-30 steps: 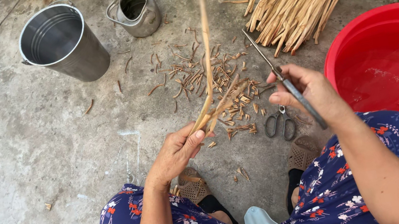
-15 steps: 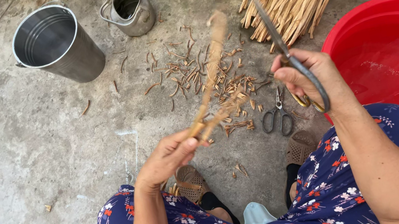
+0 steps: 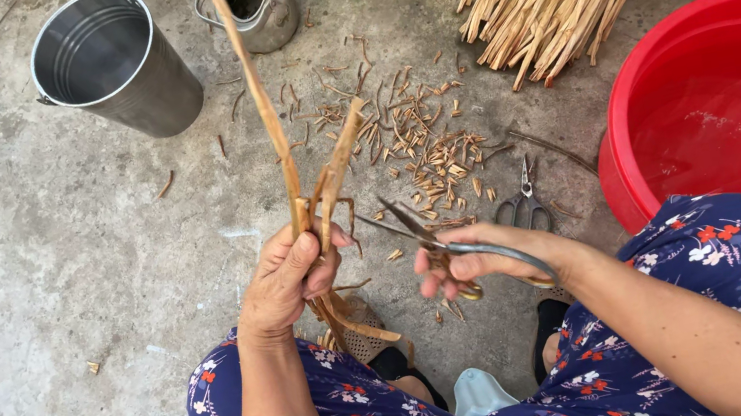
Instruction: The person sits on a concrete floor and uses shears to trim and split dried plant stalks. They hold bundles of stalks, cut off excess lengths, and separate the stalks into thinner strips, placing the trimmed pieces into a pile.
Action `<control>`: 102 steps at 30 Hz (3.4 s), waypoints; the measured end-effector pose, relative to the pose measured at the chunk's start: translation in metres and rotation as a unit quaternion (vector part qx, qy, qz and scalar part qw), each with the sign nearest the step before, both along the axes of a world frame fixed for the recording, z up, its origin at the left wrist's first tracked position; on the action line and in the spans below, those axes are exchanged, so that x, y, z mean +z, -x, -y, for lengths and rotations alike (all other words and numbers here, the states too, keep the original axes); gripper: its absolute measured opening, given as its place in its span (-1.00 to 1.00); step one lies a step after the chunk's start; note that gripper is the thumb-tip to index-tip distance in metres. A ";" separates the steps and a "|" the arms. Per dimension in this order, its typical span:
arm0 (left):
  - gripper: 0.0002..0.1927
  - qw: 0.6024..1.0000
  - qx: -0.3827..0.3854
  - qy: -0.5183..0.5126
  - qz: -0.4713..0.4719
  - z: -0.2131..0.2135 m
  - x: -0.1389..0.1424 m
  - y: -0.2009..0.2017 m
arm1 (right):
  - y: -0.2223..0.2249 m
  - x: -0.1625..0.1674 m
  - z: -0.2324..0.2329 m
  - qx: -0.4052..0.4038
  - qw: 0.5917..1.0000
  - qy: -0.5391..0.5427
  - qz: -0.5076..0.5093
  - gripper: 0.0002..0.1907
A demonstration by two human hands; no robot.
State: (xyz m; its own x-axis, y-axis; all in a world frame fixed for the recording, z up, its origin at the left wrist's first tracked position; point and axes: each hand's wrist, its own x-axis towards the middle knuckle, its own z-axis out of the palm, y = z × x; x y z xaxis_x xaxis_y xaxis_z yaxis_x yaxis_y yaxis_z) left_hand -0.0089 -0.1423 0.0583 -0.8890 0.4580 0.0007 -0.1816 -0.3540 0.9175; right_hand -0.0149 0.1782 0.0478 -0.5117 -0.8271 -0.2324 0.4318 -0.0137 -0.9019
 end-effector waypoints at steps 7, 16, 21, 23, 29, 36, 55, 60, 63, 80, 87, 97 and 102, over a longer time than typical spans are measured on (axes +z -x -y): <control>-0.62 0.998 0.052 -0.010 0.024 -0.006 0.002 0.002 | 0.003 0.003 0.012 -0.120 0.992 0.034 0.015 -0.31; -0.61 0.995 0.074 -0.048 0.040 -0.011 0.001 0.005 | -0.009 0.005 0.011 -0.040 0.998 0.023 0.036 -0.33; -0.59 0.998 -0.010 -0.041 0.046 -0.023 -0.002 0.005 | -0.002 -0.012 0.013 -0.101 0.990 0.031 0.089 -0.33; -0.58 0.997 -0.029 -0.034 0.056 -0.028 -0.003 0.004 | 0.005 -0.022 0.015 -0.153 0.979 0.084 0.108 -0.46; -0.61 0.994 0.085 -0.041 0.049 -0.032 -0.003 0.008 | 0.012 -0.034 0.010 -0.289 0.956 0.039 0.041 -0.62; -0.64 0.969 0.215 -0.109 0.051 -0.071 -0.009 0.012 | -0.010 -0.039 0.057 -0.241 0.969 -0.001 -0.050 -0.28; -0.42 0.997 0.009 0.063 0.043 -0.147 -0.064 -0.013 | 0.044 0.035 0.022 -0.415 0.902 0.011 -0.121 -0.73; -0.73 0.993 0.069 0.058 0.072 -0.159 -0.063 -0.033 | 0.054 0.041 0.003 -0.430 0.886 0.101 -0.140 -0.76; -0.70 0.982 0.165 0.033 0.081 -0.129 -0.042 -0.035 | 0.054 0.026 -0.007 -0.414 0.889 0.124 -0.149 -0.68; -0.77 0.418 0.851 -0.211 0.236 0.151 -0.137 -0.205 | 0.088 -0.065 -0.078 -0.254 0.951 0.152 -0.091 -0.71; -0.51 0.377 0.807 -0.253 0.378 0.134 -0.170 -0.196 | 0.078 -0.054 -0.071 -0.321 0.936 0.135 -0.046 -0.77; -0.03 0.616 0.628 -0.169 0.444 0.114 -0.179 -0.230 | 0.047 0.024 -0.021 -0.457 0.887 0.035 -0.056 -0.76; -0.14 0.763 0.440 0.132 0.456 0.100 -0.189 -0.241 | 0.041 0.041 -0.020 -0.436 0.898 0.031 -0.050 -0.67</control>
State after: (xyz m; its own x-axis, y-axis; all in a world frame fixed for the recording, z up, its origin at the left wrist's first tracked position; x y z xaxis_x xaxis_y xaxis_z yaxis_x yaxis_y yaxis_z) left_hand 0.2323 -0.2427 -0.1309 -0.4289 -0.4380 -0.7901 -0.5850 -0.5318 0.6123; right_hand -0.0562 0.1978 0.0890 -0.9868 -0.1119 -0.1170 0.1499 -0.3585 -0.9214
